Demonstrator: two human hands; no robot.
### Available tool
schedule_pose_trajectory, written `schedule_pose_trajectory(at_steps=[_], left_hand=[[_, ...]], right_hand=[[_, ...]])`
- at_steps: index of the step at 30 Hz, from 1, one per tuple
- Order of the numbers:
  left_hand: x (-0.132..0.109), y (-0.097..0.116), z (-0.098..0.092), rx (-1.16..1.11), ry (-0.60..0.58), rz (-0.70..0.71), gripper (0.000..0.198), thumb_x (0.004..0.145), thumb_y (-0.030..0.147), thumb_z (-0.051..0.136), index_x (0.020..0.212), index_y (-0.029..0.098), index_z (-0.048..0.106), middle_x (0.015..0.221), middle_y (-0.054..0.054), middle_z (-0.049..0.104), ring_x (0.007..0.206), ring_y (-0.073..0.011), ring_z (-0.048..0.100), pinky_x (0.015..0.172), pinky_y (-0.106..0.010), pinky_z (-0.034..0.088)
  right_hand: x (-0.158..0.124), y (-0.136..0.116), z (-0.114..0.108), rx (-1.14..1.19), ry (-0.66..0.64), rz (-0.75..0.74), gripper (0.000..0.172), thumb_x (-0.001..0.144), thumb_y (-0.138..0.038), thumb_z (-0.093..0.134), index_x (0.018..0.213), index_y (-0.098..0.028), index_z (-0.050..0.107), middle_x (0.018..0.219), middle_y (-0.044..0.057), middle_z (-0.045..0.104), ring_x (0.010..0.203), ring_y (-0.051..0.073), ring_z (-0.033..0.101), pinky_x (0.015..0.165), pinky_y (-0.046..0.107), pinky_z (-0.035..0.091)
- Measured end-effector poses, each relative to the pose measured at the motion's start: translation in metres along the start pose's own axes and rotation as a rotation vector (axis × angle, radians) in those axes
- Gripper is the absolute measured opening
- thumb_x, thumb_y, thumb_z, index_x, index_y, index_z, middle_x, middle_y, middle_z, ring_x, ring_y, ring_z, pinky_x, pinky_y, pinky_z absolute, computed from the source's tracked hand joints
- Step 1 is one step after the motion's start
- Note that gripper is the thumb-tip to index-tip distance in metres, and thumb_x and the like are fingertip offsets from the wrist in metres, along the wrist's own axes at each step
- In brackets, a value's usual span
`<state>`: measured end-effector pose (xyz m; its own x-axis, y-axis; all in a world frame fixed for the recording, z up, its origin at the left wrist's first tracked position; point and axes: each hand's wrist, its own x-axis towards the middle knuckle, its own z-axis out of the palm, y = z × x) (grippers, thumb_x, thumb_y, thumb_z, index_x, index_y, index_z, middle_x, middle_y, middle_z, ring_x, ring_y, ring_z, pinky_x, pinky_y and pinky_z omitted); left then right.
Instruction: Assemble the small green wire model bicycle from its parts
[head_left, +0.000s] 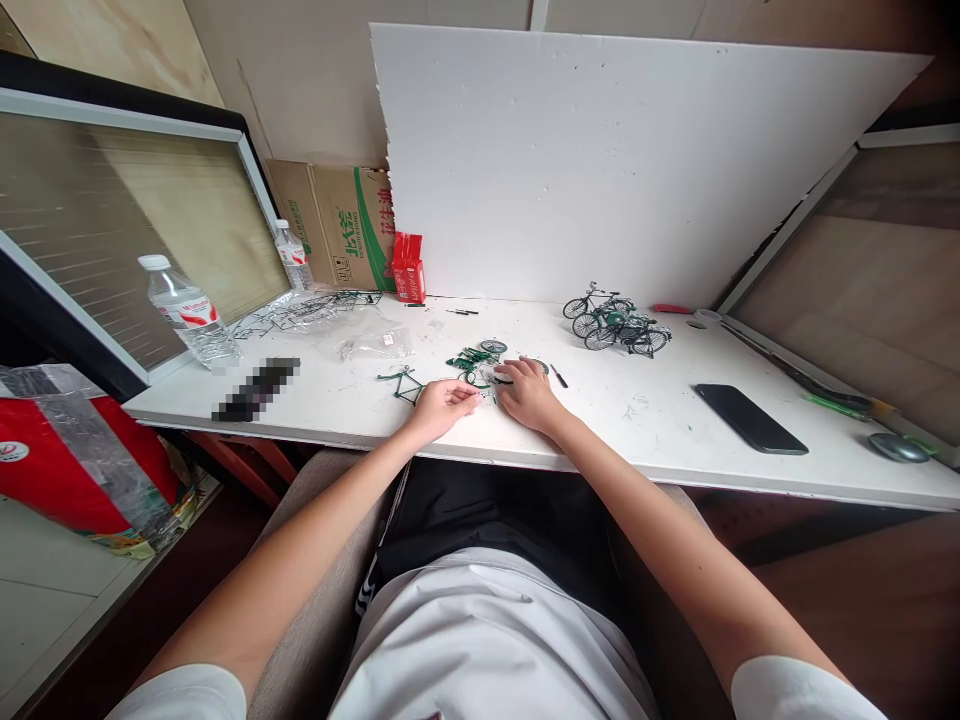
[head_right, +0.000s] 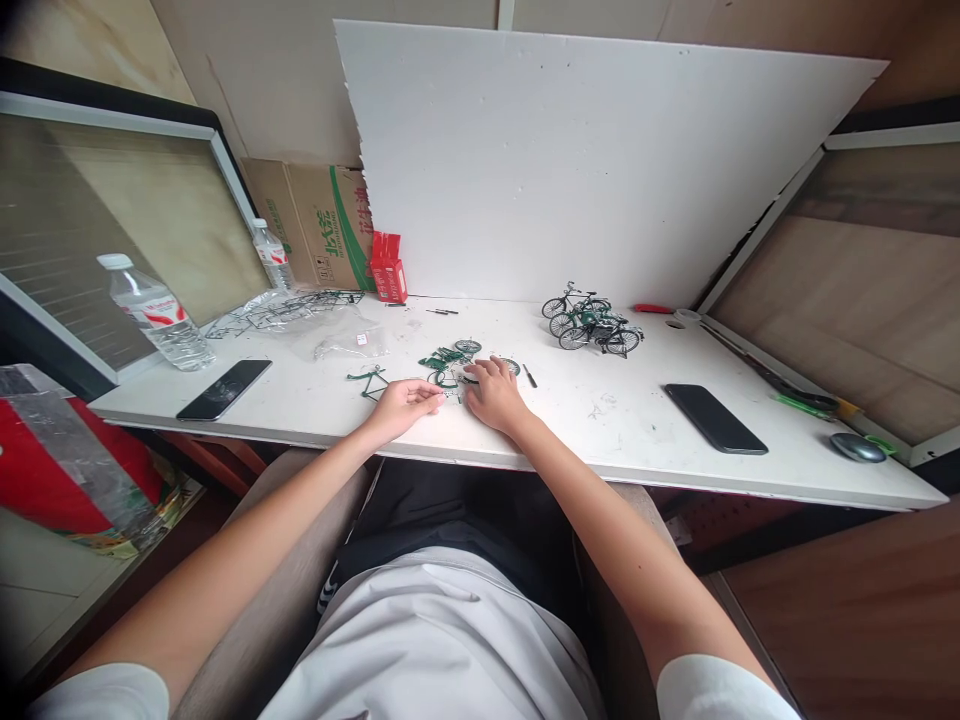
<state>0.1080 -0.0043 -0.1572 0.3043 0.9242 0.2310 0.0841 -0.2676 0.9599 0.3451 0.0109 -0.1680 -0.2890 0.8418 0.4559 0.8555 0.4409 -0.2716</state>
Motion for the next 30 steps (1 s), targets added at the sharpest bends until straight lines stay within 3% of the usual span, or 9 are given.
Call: schedule_pose_trajectory(at_steps=[6,10,16,24,30], left_hand=[[-0.001,0.001,0.001,0.014,-0.014,0.002,0.029,0.082,0.037,0.087,0.099,0.014,0.081,0.087,-0.009,0.079,0.073,-0.0179,0.073,0.074,-0.032,0.060],[-0.001,0.001,0.001,0.014,-0.006,-0.005,0.026,0.082,0.034,0.087,0.098,0.014,0.081,0.087,-0.008,0.079,0.072,-0.0169,0.073,0.073,-0.030,0.058],[-0.002,0.003,0.002,0.028,-0.008,-0.001,0.024,0.083,0.032,0.085,0.098,0.014,0.081,0.087,-0.008,0.080,0.072,-0.0168,0.073,0.073,-0.030,0.058],[-0.002,0.002,0.001,0.044,-0.010,0.002,0.024,0.082,0.031,0.085,0.099,0.014,0.082,0.087,-0.009,0.081,0.072,-0.0176,0.073,0.073,-0.030,0.058],[-0.002,0.000,0.001,0.047,-0.015,0.003,0.023,0.084,0.031,0.084,0.100,0.014,0.082,0.086,-0.009,0.081,0.072,-0.0173,0.073,0.074,-0.030,0.059]], right_hand=[[-0.002,-0.013,-0.007,-0.036,-0.079,-0.080,0.043,0.107,-0.032,0.050,0.145,-0.023,0.070,0.162,0.015,0.053,0.159,0.043,0.032,0.126,0.063,0.035],[-0.003,-0.018,-0.011,-0.043,-0.121,-0.015,0.043,0.108,-0.037,0.049,0.140,-0.022,0.073,0.163,0.018,0.052,0.159,0.046,0.030,0.124,0.065,0.035],[-0.003,-0.022,-0.011,-0.076,-0.070,0.028,0.038,0.107,-0.038,0.054,0.132,-0.020,0.076,0.157,0.019,0.056,0.157,0.045,0.033,0.121,0.062,0.037],[0.001,-0.018,-0.004,-0.011,0.061,0.080,0.026,0.101,-0.039,0.067,0.106,-0.019,0.083,0.133,0.017,0.069,0.136,0.041,0.049,0.110,0.055,0.046],[0.003,-0.012,-0.003,0.019,0.065,0.073,0.023,0.100,-0.039,0.072,0.100,-0.020,0.085,0.125,0.016,0.072,0.129,0.040,0.052,0.106,0.055,0.047]])
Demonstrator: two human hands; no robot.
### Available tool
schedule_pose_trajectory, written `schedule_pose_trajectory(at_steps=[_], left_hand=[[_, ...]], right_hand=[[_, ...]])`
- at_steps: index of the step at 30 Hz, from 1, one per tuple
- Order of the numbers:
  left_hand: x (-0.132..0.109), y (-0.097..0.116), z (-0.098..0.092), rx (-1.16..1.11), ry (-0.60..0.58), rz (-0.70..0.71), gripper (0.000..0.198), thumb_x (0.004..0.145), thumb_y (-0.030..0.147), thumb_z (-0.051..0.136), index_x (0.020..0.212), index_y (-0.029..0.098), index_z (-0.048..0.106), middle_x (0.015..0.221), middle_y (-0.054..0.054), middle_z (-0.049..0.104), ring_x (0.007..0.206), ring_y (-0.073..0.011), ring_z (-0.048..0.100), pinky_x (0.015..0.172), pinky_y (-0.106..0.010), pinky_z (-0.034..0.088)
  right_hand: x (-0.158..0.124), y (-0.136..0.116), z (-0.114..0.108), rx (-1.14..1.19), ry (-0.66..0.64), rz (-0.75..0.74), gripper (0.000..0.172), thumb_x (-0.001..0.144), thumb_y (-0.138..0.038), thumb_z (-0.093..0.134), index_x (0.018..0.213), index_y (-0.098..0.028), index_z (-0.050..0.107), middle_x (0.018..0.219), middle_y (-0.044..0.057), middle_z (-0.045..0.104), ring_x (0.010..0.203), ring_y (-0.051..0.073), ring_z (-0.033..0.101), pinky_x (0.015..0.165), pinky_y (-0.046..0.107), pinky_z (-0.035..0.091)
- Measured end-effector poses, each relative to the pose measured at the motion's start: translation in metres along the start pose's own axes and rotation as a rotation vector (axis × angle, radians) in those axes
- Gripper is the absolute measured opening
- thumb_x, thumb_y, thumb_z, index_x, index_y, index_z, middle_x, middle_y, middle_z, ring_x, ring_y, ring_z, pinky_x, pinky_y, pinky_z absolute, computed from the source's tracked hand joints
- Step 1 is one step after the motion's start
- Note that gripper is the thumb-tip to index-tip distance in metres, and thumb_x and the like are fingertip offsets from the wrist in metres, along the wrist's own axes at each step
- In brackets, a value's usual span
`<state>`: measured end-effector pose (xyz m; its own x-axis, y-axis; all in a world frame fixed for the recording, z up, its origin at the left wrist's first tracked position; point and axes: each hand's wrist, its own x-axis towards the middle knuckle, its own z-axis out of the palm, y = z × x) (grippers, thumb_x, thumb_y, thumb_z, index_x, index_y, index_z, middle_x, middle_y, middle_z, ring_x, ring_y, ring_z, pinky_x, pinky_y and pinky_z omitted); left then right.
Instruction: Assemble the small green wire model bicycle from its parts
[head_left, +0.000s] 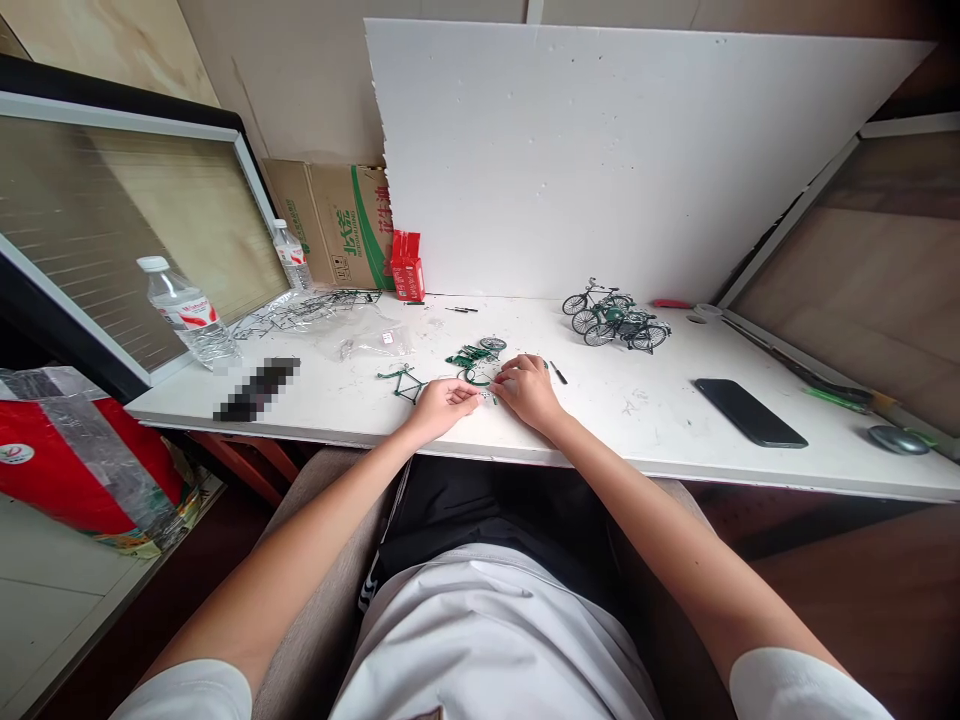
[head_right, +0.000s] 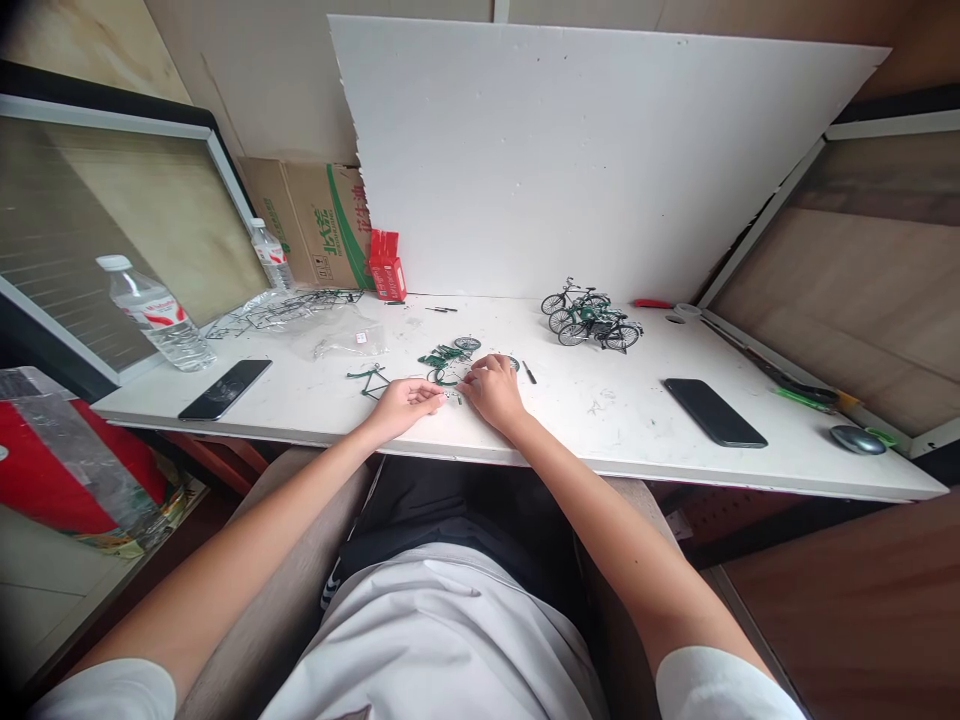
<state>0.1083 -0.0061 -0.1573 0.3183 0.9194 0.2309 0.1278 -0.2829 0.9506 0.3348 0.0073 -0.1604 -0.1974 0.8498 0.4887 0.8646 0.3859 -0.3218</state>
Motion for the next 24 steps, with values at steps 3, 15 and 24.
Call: schedule_pose_trajectory(at_steps=[3,15,24], left_hand=[[0.000,0.000,0.000,0.003,0.004,0.010,0.023,0.084,0.031,0.084,0.100,0.014,0.082,0.089,-0.010,0.081,0.072,-0.0169,0.073,0.073,-0.030,0.059],[0.001,-0.001,0.000,-0.013,0.003,0.001,0.024,0.085,0.031,0.085,0.101,0.014,0.080,0.090,-0.009,0.081,0.072,-0.0168,0.075,0.073,-0.030,0.060],[0.003,-0.005,0.001,-0.163,0.051,-0.058,0.039,0.078,0.040,0.093,0.100,0.013,0.076,0.091,-0.012,0.082,0.077,-0.0206,0.079,0.080,-0.034,0.063]], right_hand=[[0.000,0.000,-0.001,-0.024,0.007,-0.036,0.023,0.103,-0.034,0.066,0.101,-0.020,0.086,0.126,0.017,0.073,0.130,0.040,0.052,0.106,0.056,0.047],[0.006,0.005,-0.005,0.326,0.153,0.054,0.034,0.108,-0.039,0.052,0.089,-0.021,0.073,0.098,0.011,0.076,0.101,0.030,0.063,0.100,0.046,0.048],[0.008,-0.010,-0.013,0.951,0.003,0.144,0.054,0.093,-0.076,0.065,0.087,-0.023,0.070,0.083,0.004,0.072,0.079,0.020,0.063,0.075,0.034,0.051]])
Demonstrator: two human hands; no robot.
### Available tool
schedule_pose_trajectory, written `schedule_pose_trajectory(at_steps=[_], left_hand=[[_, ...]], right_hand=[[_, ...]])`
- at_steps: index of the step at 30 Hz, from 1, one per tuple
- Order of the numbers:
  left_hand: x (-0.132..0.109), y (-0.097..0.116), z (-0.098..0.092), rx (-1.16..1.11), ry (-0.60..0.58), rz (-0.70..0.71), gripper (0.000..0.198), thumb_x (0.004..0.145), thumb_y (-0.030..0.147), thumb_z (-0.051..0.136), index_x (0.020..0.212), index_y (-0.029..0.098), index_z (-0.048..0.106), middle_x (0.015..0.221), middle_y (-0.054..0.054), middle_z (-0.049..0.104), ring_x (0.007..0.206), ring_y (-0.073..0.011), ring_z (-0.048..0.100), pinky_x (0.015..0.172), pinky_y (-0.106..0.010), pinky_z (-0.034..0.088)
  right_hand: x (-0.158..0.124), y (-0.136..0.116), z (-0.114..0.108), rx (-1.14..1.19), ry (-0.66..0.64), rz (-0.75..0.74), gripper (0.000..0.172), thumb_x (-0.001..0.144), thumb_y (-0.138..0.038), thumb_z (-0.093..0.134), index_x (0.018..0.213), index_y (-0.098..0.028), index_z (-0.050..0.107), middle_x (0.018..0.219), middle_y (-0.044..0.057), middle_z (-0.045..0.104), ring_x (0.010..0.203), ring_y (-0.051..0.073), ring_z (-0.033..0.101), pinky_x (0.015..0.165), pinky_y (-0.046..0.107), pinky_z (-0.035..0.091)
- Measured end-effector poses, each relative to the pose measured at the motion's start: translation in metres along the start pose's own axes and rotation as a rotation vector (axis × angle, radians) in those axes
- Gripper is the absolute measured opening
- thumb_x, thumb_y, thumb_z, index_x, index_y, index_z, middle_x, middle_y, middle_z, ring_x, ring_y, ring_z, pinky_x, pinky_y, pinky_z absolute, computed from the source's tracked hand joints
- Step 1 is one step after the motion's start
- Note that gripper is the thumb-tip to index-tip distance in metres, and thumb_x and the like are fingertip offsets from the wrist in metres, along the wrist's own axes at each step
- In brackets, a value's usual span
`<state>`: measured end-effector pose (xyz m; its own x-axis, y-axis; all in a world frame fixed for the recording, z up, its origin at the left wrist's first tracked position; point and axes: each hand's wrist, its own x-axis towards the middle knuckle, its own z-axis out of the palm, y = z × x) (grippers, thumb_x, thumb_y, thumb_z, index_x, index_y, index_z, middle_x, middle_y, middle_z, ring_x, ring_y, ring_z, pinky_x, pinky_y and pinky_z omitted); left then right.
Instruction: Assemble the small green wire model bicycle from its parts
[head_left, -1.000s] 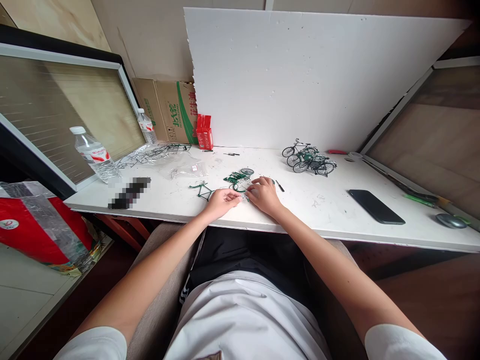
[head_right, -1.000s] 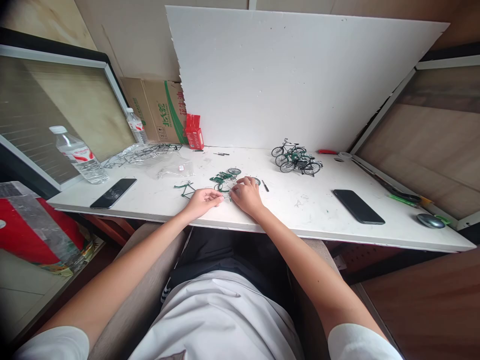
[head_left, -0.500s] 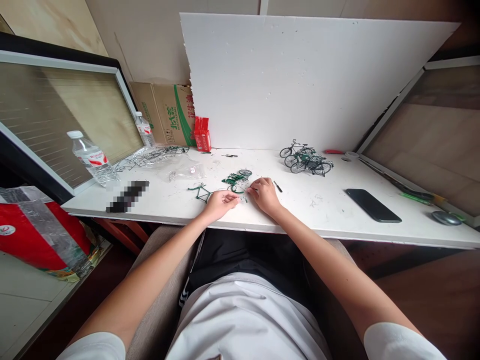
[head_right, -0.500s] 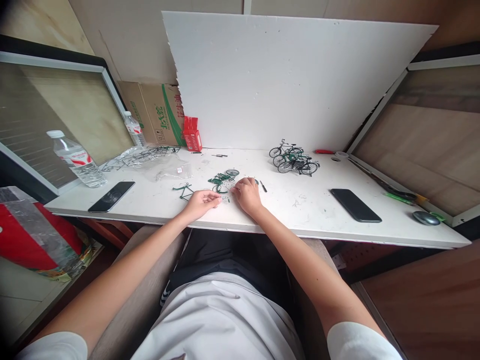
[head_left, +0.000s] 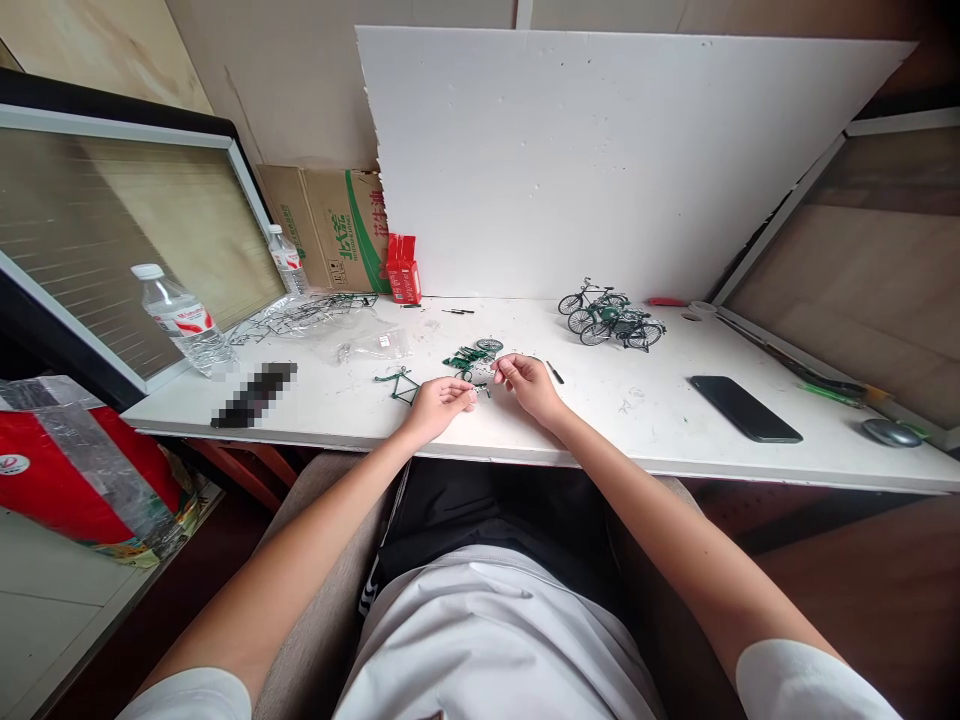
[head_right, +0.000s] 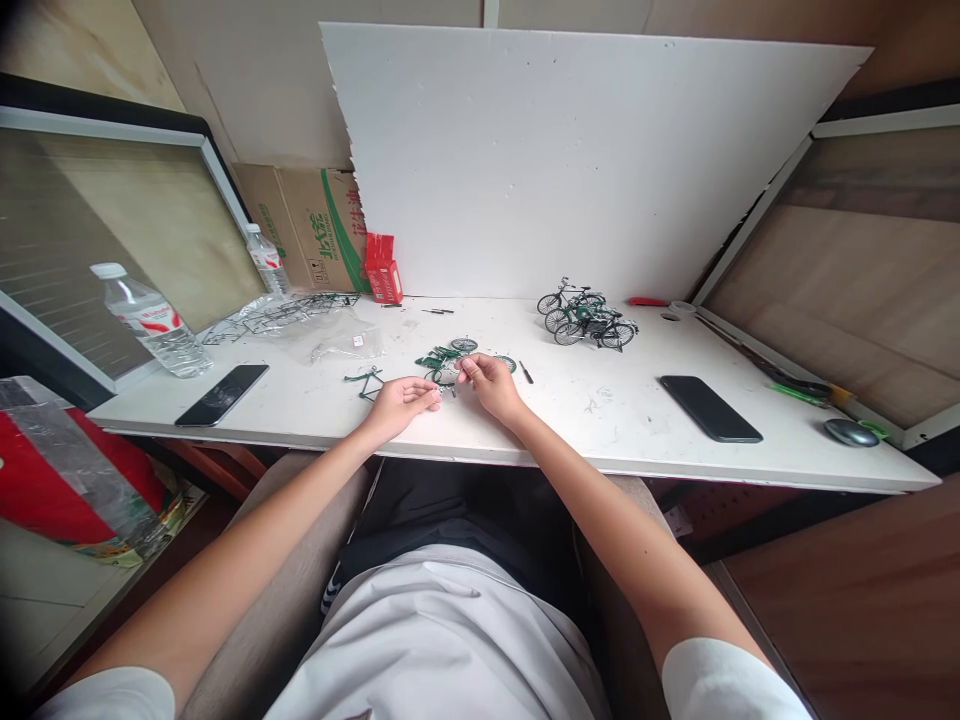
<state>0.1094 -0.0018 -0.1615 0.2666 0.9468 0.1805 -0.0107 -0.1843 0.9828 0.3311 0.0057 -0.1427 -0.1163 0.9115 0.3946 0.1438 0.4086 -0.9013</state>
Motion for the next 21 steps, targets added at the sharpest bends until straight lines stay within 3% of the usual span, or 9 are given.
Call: schedule_pose_trajectory(at_steps=[6,12,17,21], left_hand=[[0.000,0.000,0.000,-0.042,0.040,-0.025,0.045,0.075,0.042,0.096,0.101,0.012,0.075,0.094,-0.015,0.083,0.083,-0.0238,0.081,0.084,-0.036,0.064],[-0.003,0.008,0.001,-0.047,0.088,-0.056,0.048,0.075,0.045,0.095,0.103,0.012,0.075,0.098,-0.018,0.083,0.092,-0.0285,0.082,0.077,-0.033,0.061],[-0.006,0.011,0.002,-0.080,0.233,0.018,0.054,0.075,0.053,0.092,0.104,0.012,0.075,0.102,-0.019,0.083,0.099,-0.0308,0.081,0.076,-0.034,0.061],[-0.006,0.010,0.002,-0.090,0.271,0.051,0.055,0.072,0.055,0.094,0.100,0.011,0.075,0.101,-0.020,0.083,0.096,-0.0301,0.080,0.076,-0.036,0.063]], right_hand=[[-0.001,-0.003,0.004,0.146,-0.039,0.090,0.054,0.084,-0.076,0.077,0.090,-0.022,0.074,0.091,0.005,0.076,0.080,0.019,0.065,0.072,0.033,0.052],[-0.004,-0.007,0.006,0.185,-0.048,0.104,0.051,0.081,-0.067,0.086,0.102,-0.021,0.080,0.093,0.007,0.081,0.086,0.022,0.072,0.080,0.037,0.056],[-0.012,-0.015,0.013,0.219,-0.095,0.066,0.048,0.085,-0.057,0.087,0.116,-0.022,0.078,0.101,0.008,0.084,0.101,0.026,0.078,0.091,0.040,0.059],[-0.017,-0.018,0.021,0.211,-0.133,0.092,0.043,0.082,-0.055,0.089,0.106,-0.022,0.077,0.102,0.008,0.083,0.101,0.027,0.079,0.093,0.042,0.060]])
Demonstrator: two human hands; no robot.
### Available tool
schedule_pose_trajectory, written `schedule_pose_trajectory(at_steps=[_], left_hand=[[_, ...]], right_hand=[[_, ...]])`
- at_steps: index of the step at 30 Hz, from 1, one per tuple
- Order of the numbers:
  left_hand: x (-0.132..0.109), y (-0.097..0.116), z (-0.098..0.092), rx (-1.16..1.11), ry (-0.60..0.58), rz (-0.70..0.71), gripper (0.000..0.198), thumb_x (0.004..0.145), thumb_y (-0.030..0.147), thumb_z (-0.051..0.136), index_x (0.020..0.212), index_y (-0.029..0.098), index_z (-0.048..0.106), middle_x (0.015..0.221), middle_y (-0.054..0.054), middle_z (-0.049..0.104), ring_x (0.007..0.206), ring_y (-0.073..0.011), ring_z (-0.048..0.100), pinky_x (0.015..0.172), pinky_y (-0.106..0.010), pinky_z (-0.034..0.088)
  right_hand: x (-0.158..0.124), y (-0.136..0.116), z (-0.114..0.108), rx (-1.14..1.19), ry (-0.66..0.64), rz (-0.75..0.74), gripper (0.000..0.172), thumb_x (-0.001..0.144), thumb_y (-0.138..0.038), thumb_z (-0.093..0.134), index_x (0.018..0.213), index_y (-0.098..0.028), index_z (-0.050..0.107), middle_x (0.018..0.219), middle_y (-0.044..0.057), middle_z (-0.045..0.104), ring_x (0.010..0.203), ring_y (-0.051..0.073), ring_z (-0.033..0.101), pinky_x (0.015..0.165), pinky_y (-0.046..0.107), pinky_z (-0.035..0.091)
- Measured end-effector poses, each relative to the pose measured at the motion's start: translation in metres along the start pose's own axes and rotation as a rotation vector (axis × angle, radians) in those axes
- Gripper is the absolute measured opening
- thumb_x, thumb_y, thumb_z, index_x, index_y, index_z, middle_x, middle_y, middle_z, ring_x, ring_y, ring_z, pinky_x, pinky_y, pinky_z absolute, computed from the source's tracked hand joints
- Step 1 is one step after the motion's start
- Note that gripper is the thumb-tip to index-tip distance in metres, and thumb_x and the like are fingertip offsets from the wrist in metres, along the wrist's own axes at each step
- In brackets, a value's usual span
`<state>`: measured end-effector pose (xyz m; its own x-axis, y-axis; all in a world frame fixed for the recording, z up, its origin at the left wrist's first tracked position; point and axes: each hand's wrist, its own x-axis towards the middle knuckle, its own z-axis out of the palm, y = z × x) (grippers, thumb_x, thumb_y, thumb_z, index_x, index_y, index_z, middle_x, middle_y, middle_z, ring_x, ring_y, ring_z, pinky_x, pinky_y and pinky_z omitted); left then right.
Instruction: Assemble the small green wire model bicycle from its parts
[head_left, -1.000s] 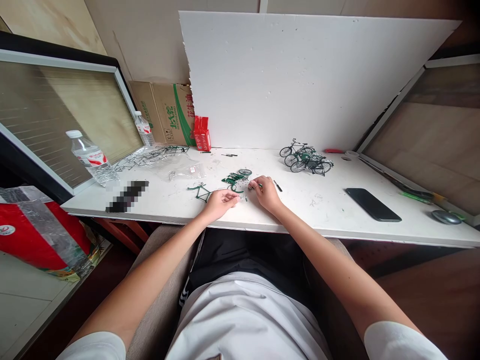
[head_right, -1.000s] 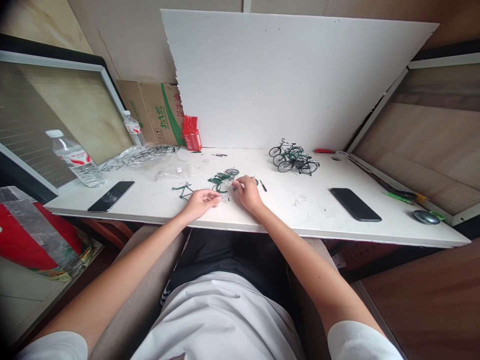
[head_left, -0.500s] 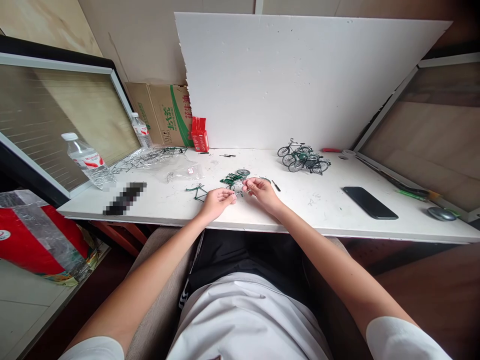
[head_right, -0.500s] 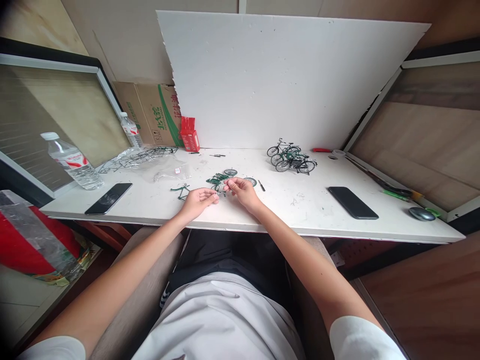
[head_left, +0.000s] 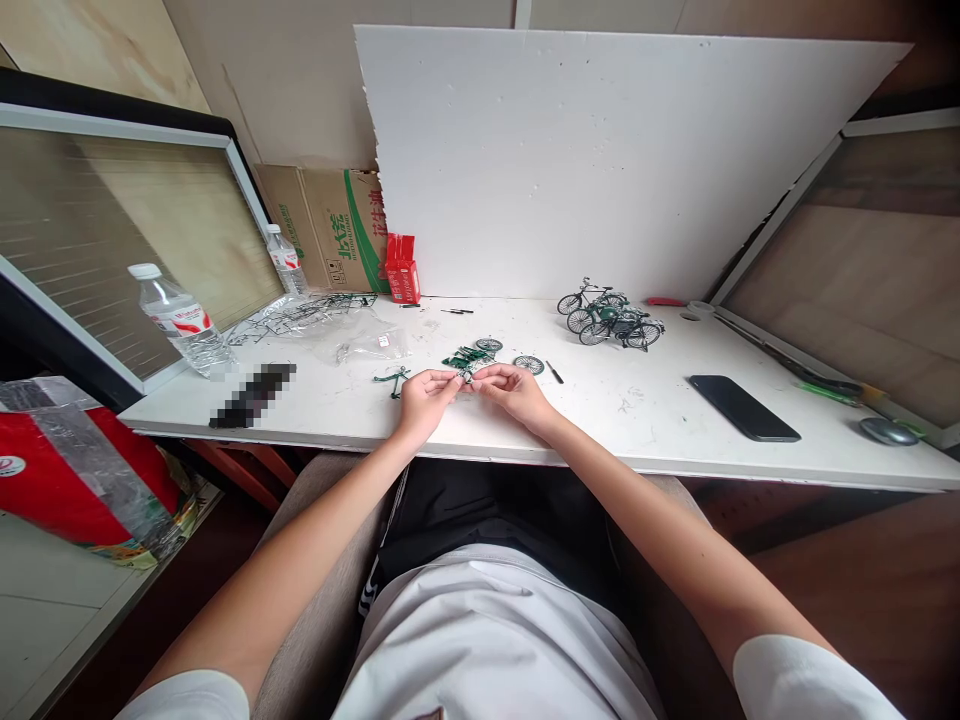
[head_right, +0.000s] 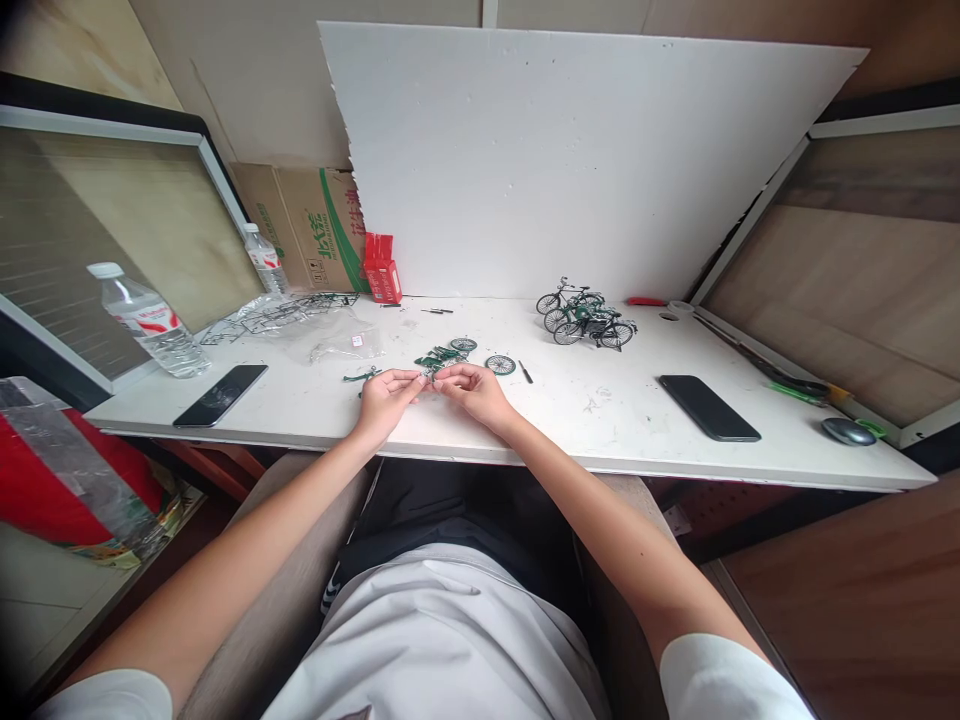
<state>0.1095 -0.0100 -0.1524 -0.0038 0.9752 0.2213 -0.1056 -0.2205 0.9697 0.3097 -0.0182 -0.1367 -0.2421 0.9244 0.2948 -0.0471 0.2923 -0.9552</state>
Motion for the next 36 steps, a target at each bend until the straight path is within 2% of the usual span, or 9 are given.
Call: schedule_pose_trajectory(at_steps=[3,6,8,11,14,17,24,30,36], left_hand=[[0.0006,-0.0007,-0.0004,0.004,-0.019,0.004,0.054,0.072,0.053,0.094,0.100,0.011,0.076,0.099,-0.019,0.083,0.092,-0.0286,0.080,0.076,-0.036,0.064],[0.0010,-0.0010,-0.0014,0.001,-0.081,0.000,0.061,0.076,0.051,0.093,0.118,0.010,0.077,0.103,-0.018,0.084,0.092,-0.0277,0.081,0.080,-0.038,0.065],[0.0013,-0.0012,-0.0024,0.002,-0.127,-0.012,0.068,0.077,0.052,0.093,0.127,0.011,0.075,0.110,-0.019,0.083,0.095,-0.0288,0.081,0.083,-0.039,0.066],[0.0019,-0.0016,-0.0039,0.011,-0.175,-0.024,0.069,0.076,0.057,0.092,0.126,0.011,0.078,0.119,-0.021,0.081,0.104,-0.0324,0.080,0.083,-0.040,0.066],[0.0023,-0.0019,-0.0049,0.016,-0.198,-0.032,0.069,0.076,0.059,0.092,0.123,0.011,0.080,0.121,-0.021,0.081,0.107,-0.0338,0.080,0.083,-0.041,0.066],[0.0020,-0.0015,-0.0052,0.017,-0.201,-0.032,0.067,0.074,0.058,0.093,0.121,0.012,0.081,0.124,-0.021,0.080,0.109,-0.0339,0.079,0.083,-0.041,0.066],[0.0014,-0.0003,-0.0055,0.016,-0.198,-0.031,0.066,0.073,0.059,0.094,0.117,0.012,0.083,0.123,-0.021,0.080,0.108,-0.0333,0.080,0.081,-0.040,0.066],[0.0008,0.0011,-0.0048,0.035,-0.191,-0.040,0.060,0.073,0.056,0.094,0.112,0.012,0.083,0.112,-0.019,0.083,0.103,-0.0320,0.080,0.084,-0.041,0.066],[0.0017,-0.0004,-0.0030,0.023,-0.144,-0.035,0.055,0.071,0.054,0.095,0.104,0.011,0.082,0.104,-0.018,0.084,0.096,-0.0300,0.081,0.091,-0.044,0.065]], right_hand=[[-0.0007,0.0011,0.0036,0.020,-0.005,0.035,0.045,0.078,-0.056,0.092,0.100,-0.023,0.069,0.095,0.007,0.083,0.095,0.026,0.080,0.088,0.041,0.060],[-0.0011,0.0021,0.0045,0.066,-0.033,0.051,0.052,0.078,-0.055,0.092,0.102,-0.025,0.057,0.088,0.003,0.082,0.090,0.025,0.080,0.083,0.038,0.059],[-0.0016,0.0022,0.0046,0.059,-0.044,0.055,0.058,0.078,-0.056,0.092,0.106,-0.027,0.051,0.087,0.001,0.081,0.086,0.024,0.080,0.075,0.034,0.057],[-0.0024,0.0007,0.0050,0.017,-0.047,0.037,0.064,0.080,-0.055,0.090,0.121,-0.029,0.049,0.086,0.000,0.081,0.079,0.022,0.078,0.060,0.028,0.050],[-0.0029,-0.0011,0.0052,-0.035,-0.060,0.003,0.075,0.085,-0.050,0.086,0.145,-0.030,0.046,0.086,0.000,0.079,0.077,0.023,0.077,0.055,0.029,0.047],[-0.0028,-0.0010,0.0048,-0.077,-0.070,-0.017,0.083,0.087,-0.048,0.084,0.158,-0.029,0.044,0.087,0.002,0.079,0.079,0.025,0.078,0.058,0.033,0.051],[-0.0041,0.0034,0.0039,-0.084,-0.085,-0.030,0.092,0.088,-0.048,0.085,0.165,-0.030,0.037,0.090,0.003,0.081,0.083,0.027,0.080,0.075,0.041,0.061],[-0.0058,0.0030,0.0055,-0.096,-0.099,-0.041,0.088,0.089,-0.048,0.084,0.163,-0.029,0.040,0.090,0.003,0.081,0.081,0.026,0.080,0.081,0.044,0.063],[-0.0064,0.0006,0.0091,-0.129,-0.102,-0.045,0.076,0.090,-0.053,0.082,0.153,-0.026,0.049,0.090,0.004,0.081,0.076,0.025,0.079,0.074,0.039,0.062]])
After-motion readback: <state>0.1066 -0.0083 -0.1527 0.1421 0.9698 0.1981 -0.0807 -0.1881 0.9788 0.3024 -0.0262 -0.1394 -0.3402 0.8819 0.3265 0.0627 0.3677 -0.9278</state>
